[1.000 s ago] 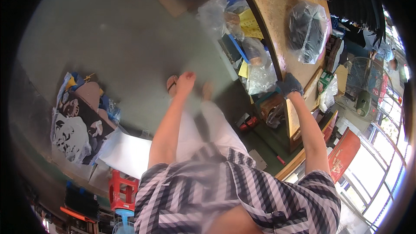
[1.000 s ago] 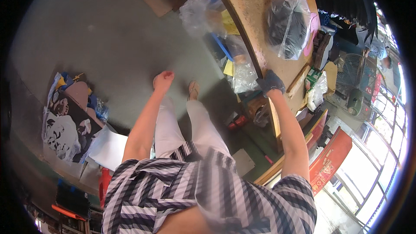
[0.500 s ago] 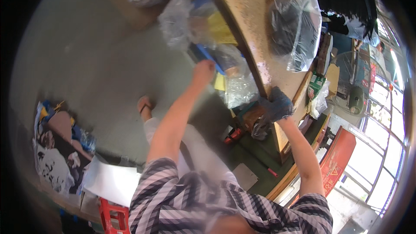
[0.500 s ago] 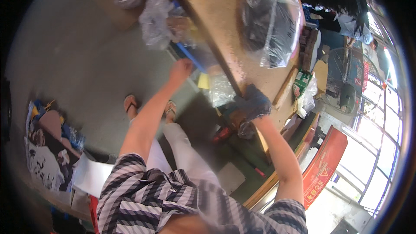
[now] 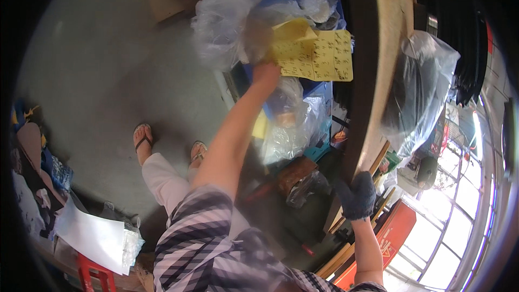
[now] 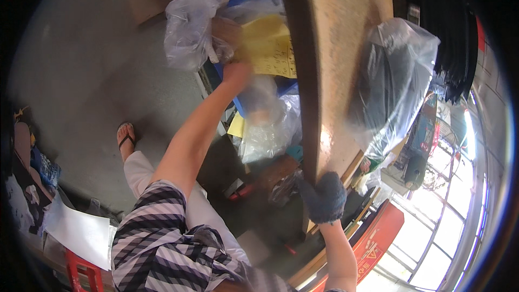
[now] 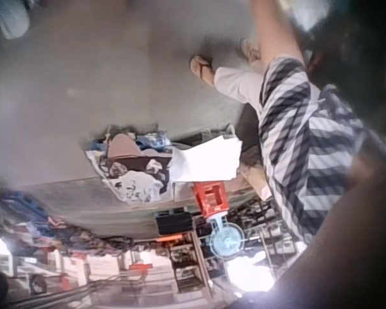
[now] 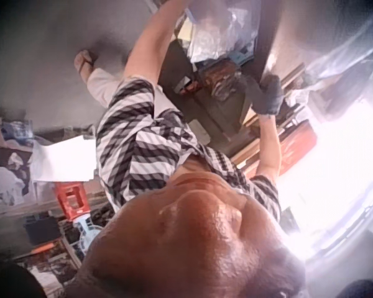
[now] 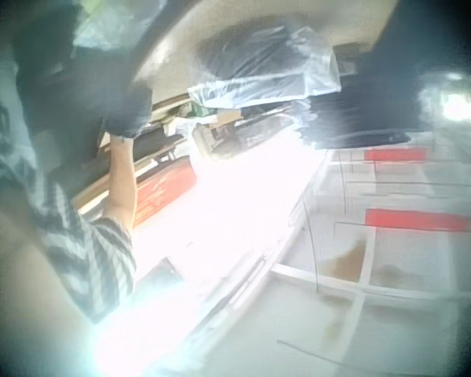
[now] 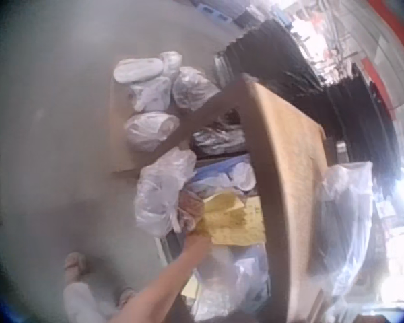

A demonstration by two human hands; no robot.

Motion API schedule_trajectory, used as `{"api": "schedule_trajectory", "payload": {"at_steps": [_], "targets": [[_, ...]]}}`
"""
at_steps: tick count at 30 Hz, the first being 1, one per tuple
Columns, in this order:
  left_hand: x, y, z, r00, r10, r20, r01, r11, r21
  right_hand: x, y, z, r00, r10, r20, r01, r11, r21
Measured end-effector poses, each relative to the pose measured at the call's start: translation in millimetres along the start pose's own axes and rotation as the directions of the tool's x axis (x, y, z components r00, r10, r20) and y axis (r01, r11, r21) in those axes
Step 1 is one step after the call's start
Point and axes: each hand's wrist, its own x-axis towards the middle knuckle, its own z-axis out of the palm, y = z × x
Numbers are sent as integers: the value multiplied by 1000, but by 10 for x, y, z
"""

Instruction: The person places small black rectangular objects into clear plastic bags on a wooden table, writes on the bags with a black marker, and stacks the filled bags. The person also handles a notepad and writes on it.

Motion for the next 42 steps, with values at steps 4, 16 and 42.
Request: {"api": "schedule_trajectory", "payload": {"at_steps": [4, 16, 42], "targets": [[-118, -56, -141, 985, 172, -29, -174, 978, -111, -4, -7, 10, 999, -34, 10, 33, 997, 74], [-686, 128, -535, 967, -131, 218, 198, -150, -969, 27, -25, -11, 998, -58, 35, 59, 998, -19], [-2599, 2359, -2802, 197, 626, 754, 817, 320, -479, -1122, 991, 566, 964, 236, 125, -116, -52, 992]]}}
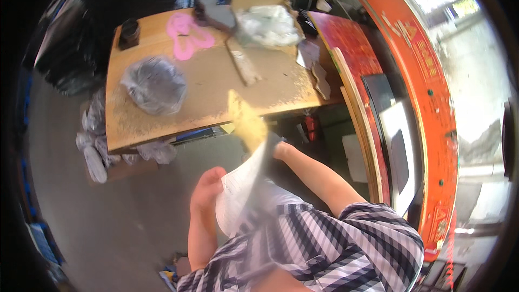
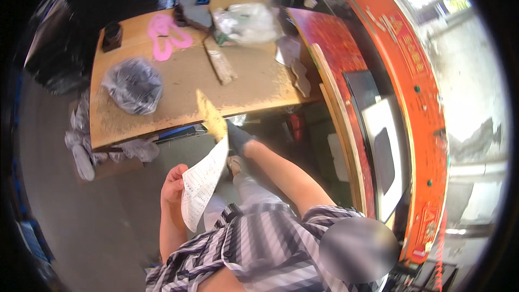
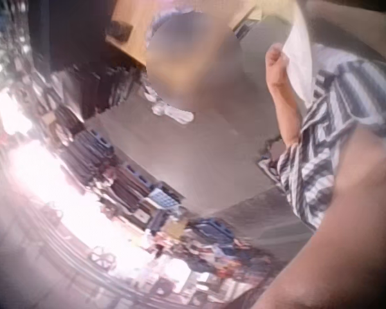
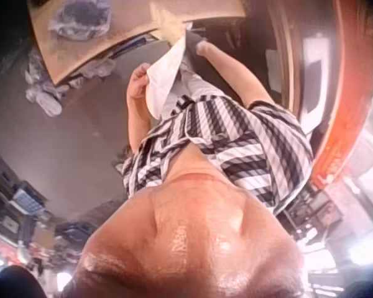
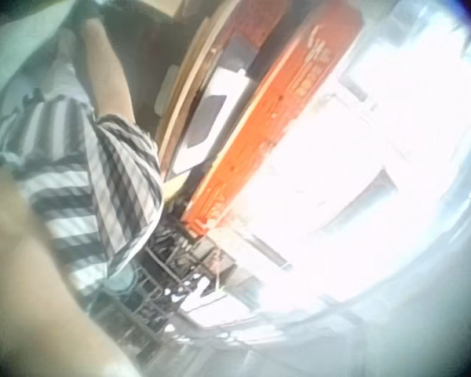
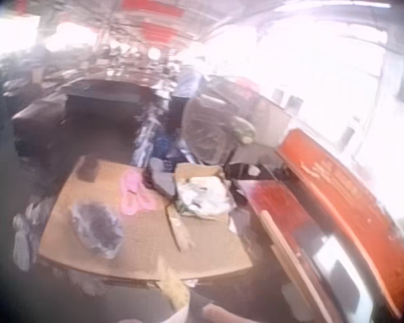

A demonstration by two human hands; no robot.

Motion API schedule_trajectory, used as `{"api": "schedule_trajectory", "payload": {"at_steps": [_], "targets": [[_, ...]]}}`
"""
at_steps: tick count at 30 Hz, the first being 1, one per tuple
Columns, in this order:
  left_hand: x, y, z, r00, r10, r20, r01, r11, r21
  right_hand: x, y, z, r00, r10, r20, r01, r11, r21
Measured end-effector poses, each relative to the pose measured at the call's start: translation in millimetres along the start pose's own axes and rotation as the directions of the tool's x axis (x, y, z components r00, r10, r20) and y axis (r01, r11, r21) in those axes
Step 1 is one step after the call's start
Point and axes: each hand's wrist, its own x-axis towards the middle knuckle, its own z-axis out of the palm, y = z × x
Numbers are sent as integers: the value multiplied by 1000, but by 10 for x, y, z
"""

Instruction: The person places small black rectangular objects into clear plastic bags on a wooden table, writes on the bags with a black marker, and stacks the filled bags. The person also handles a notepad and writes on it.

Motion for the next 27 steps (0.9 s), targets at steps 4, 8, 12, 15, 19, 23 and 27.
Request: {"api": "schedule_trajectory", "payload": {"at_steps": [4, 8, 12, 15, 19, 23, 27], "targets": [[873, -49, 278, 957, -176, 232, 195, 979, -65, -553, 124, -530, 991, 126, -44, 19, 193, 981], [1605, -321, 698, 939, -335, 79, 329, 941, 86, -1127, -32, -908, 822, -257, -508, 450, 840, 304], [2487, -732, 1273, 956, -291, -44, 288, 894, 344, -1766, -198, -1879, 682, 135, -719, 567, 524, 636], [3255, -1111, 1662, 972, -234, -13, 197, 784, 588, -2407, -189, -2949, 310, 241, -920, 719, 573, 393], [3971, -1322, 1765, 970, -238, 55, 90, 558, 825, -3270, -67, -3605, 28, 474, -880, 474, 769, 429], [4607, -1032, 1379, 994, 83, -73, 14, 563, 826, -4101, 296, -3816, -155, 514, -844, 376, 821, 431], [5323, -241, 687, 896, 437, -76, 40, 89, 995, -4452, 1056, -3613, -214, 807, -551, 739, 503, 449]]}}
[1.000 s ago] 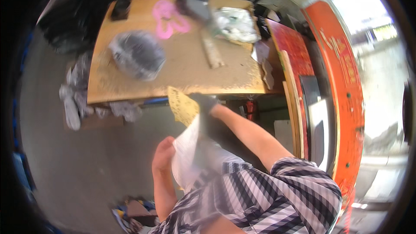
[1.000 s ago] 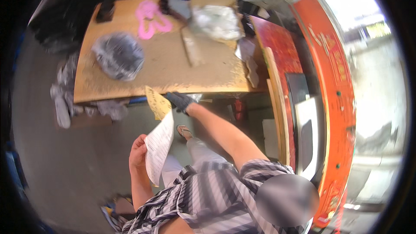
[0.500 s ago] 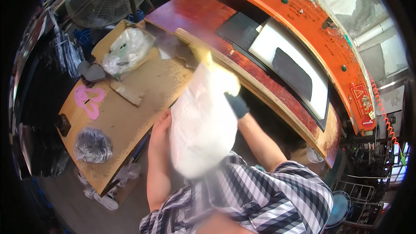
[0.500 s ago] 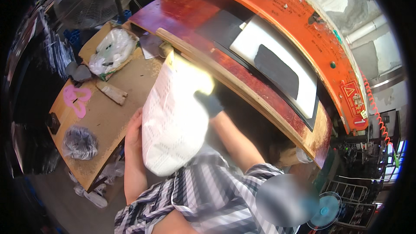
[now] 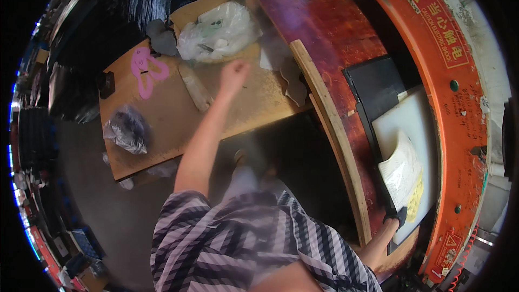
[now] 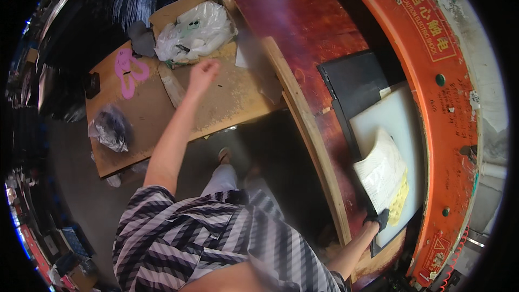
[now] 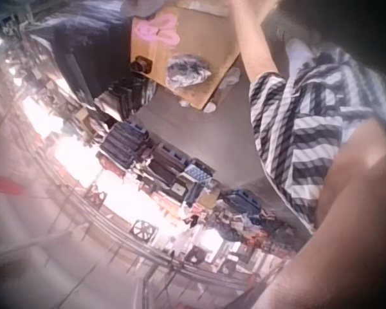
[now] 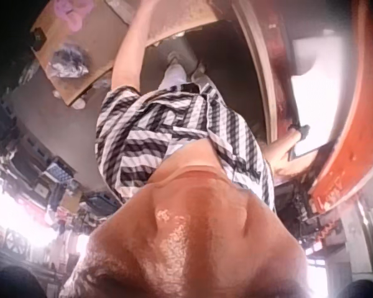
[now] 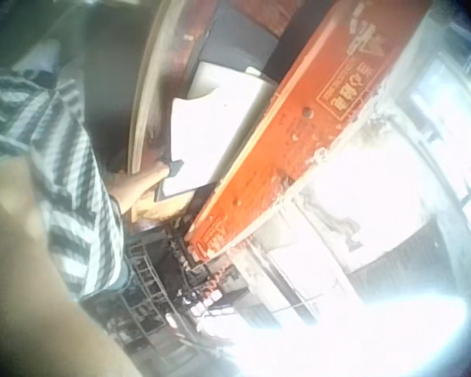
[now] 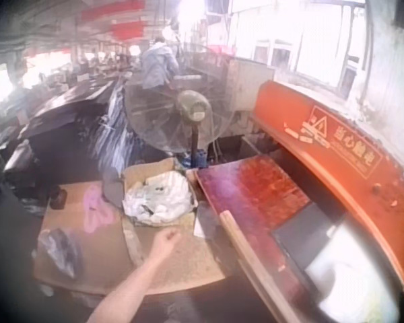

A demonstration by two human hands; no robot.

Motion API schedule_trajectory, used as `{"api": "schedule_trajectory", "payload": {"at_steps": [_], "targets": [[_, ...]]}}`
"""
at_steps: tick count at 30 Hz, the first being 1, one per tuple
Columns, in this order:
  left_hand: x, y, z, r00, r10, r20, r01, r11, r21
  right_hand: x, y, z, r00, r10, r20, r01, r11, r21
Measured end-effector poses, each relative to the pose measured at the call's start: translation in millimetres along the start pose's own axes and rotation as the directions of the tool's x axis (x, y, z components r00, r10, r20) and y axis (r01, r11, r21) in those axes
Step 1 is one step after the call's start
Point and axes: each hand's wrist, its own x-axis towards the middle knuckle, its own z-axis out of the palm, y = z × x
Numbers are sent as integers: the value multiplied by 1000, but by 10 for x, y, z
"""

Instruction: The person places small black rectangular objects into clear plastic bags on a wooden table, writes on the bags with a black marker, and stacks the filled bags. The person also handles a notepad and writes on it.

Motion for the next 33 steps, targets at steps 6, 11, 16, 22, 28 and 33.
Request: {"api": "schedule_trajectory", "payload": {"at_steps": [6, 11, 16, 22, 28, 33], "targets": [[1615, -501, -1233, 994, -103, 36, 22, 512, 859, 118, 267, -371, 984, 161, 78, -163, 986, 27], [1872, -563, -1378, 982, -164, 92, -36, 317, 948, -197, 191, -331, 961, -175, -214, 153, 982, -113], [2031, -910, -1375, 954, -295, 59, 111, 527, 843, -706, 270, -352, 446, -839, -311, 264, 455, -850], [1850, -755, -1305, 916, -400, 38, 347, 834, 429, -927, 144, 218, 418, -812, 407, 489, -176, -854], [-86, 1082, -635, 974, -82, -209, 49, 986, -159, -718, -260, 587, 548, -635, 545, 430, -345, -834], [-1393, 2013, 1046, 925, -112, 363, 169, 977, -127, -692, -461, 810, 413, -709, 572, 673, -186, -716]]}}
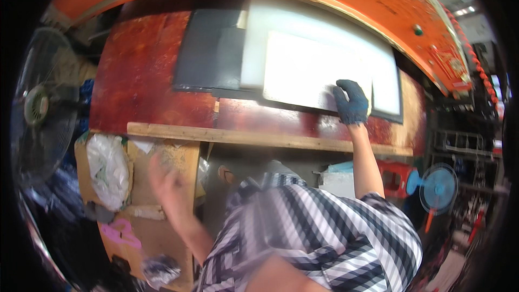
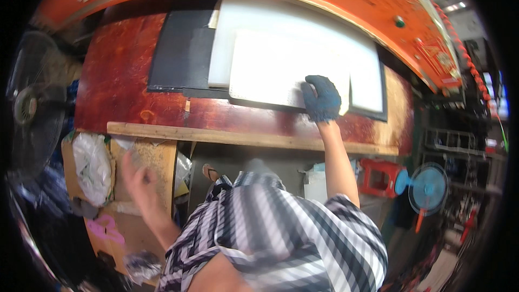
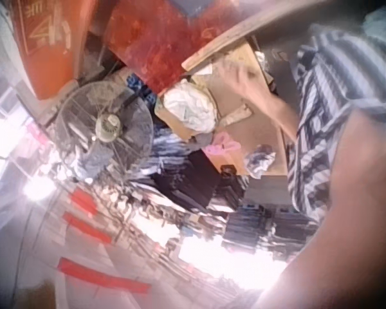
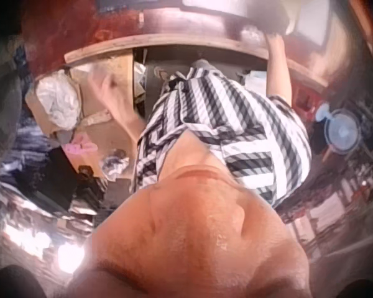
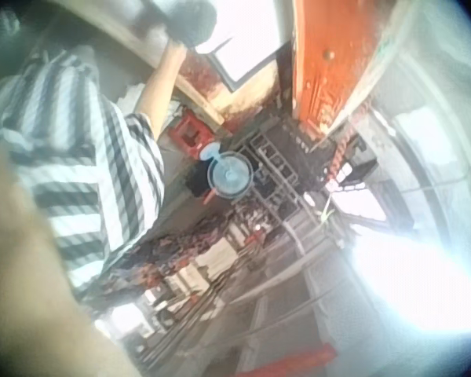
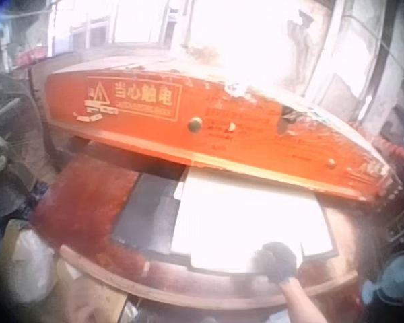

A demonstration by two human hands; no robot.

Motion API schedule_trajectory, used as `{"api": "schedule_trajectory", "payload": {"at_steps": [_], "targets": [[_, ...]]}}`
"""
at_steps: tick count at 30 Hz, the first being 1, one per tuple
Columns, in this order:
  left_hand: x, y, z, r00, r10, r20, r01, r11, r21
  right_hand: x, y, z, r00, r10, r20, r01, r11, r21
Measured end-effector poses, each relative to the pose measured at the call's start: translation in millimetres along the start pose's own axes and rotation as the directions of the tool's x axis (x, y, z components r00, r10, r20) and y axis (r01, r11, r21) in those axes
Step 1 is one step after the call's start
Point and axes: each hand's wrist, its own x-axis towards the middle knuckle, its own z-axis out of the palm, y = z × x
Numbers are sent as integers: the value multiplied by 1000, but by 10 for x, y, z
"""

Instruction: The person places small black rectangular objects into clear plastic bags on a wooden table, writes on the bags with a black marker, and stacks the filled bags. The person also handles a notepad and writes on it.

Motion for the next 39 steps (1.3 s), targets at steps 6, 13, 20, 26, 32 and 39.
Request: {"api": "schedule_trajectory", "payload": {"at_steps": [6, 13, 20, 26, 32, 39], "targets": [[-228, 386, 2025, 567, -7, 823, 181, 977, -116, -40, -244, -397, 984, -176, 10, 153, 879, 451], [-497, 412, 2726, 504, -107, 857, 177, 984, 18, 86, -23, -653, 918, -329, 221, 223, 889, 400], [-627, 641, 2739, 249, 109, 962, -490, 871, 28, -145, 132, -588, 934, -248, 257, 51, 805, 591], [-545, 180, 2884, -65, 309, 949, -861, 463, -209, -840, -21, -582, 927, 165, 337, -373, 304, 877], [-632, -195, 2931, 14, 253, 967, -885, 454, -105, -818, 83, -569, 893, 183, 412, -447, 477, 757], [-511, -406, 2588, -123, 89, 988, -844, 514, -151, -915, 167, -670, 860, -340, 381, 159, 888, 432]]}}
